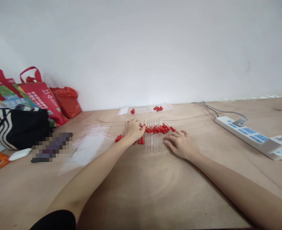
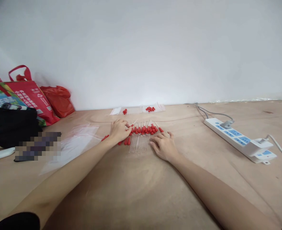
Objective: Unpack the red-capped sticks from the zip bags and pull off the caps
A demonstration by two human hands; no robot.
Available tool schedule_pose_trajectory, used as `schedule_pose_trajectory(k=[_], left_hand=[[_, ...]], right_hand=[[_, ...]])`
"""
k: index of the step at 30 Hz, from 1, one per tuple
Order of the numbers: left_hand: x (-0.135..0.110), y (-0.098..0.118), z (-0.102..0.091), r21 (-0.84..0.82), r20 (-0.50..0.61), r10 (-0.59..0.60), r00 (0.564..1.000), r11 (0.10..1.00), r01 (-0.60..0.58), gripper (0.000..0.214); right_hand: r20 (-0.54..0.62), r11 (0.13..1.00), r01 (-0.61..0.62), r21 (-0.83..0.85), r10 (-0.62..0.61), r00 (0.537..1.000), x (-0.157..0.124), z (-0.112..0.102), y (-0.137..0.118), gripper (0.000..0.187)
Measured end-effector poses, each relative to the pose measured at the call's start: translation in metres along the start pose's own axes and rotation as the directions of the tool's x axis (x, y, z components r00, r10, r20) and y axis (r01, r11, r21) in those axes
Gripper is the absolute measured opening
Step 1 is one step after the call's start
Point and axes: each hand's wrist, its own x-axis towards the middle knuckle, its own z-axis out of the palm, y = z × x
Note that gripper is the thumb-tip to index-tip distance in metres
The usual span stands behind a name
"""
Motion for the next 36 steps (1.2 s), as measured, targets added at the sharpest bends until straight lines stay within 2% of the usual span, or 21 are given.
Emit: schedule_pose_trajectory(k=[3, 6, 9, 13, 17, 21, 24, 31, 34, 36], left_hand=[[-0.024, -0.007, -0.018, -0.051, -0.145, 0.076, 0.987, 0.995, -0.084, 0.009], [-0.053, -0.012, -0.034, -0.081, -0.195, 0.231, 0.953, 0.965, -0.250, 0.010], [-0.075, -0.012, -0.040, -0.094, -0.205, 0.380, 0.902, 0.910, -0.404, 0.007], [-0.085, -0.007, -0.038, -0.107, -0.256, 0.479, 0.840, 0.849, -0.517, 0.004], [-0.084, -0.003, -0.035, -0.125, -0.275, 0.506, 0.818, 0.824, -0.552, 0.005], [-0.083, -0.003, -0.033, -0.150, -0.248, 0.480, 0.842, 0.839, -0.522, 0.011], [-0.083, -0.003, -0.031, -0.159, -0.222, 0.494, 0.841, 0.832, -0.531, 0.021], [-0.087, 0.001, -0.035, -0.137, -0.202, 0.540, 0.817, 0.811, -0.569, 0.005], [-0.089, -0.009, -0.042, -0.126, -0.209, 0.536, 0.818, 0.814, -0.567, 0.006], [-0.092, -0.023, -0.045, -0.106, -0.232, 0.488, 0.842, 0.847, -0.520, 0.009]], right_hand=[[-0.060, 1.000, -0.014, 0.013, 0.015, 0.998, 0.001, 0.002, 0.001, 0.024], [-0.170, 1.000, 0.013, 0.015, -0.010, 0.985, 0.002, 0.003, -0.002, 0.034], [-0.212, 0.994, 0.106, -0.023, -0.108, 0.971, 0.003, 0.002, -0.010, 0.044], [-0.178, 0.967, 0.248, -0.065, -0.256, 0.950, 0.003, 0.001, -0.022, 0.034], [-0.230, 0.942, 0.336, -0.027, -0.333, 0.915, 0.005, 0.004, -0.028, 0.019], [-0.261, 0.930, 0.367, 0.011, -0.352, 0.899, 0.007, 0.006, -0.033, 0.018], [-0.255, 0.924, 0.382, 0.010, -0.368, 0.894, 0.007, 0.005, -0.038, 0.018], [-0.284, 0.891, 0.453, -0.017, -0.439, 0.852, 0.002, 0.004, -0.043, 0.013], [-0.291, 0.896, 0.443, -0.020, -0.429, 0.855, -0.002, 0.002, -0.032, 0.013], [-0.315, 0.926, 0.376, -0.008, -0.360, 0.878, -0.003, -0.001, -0.021, 0.014]])
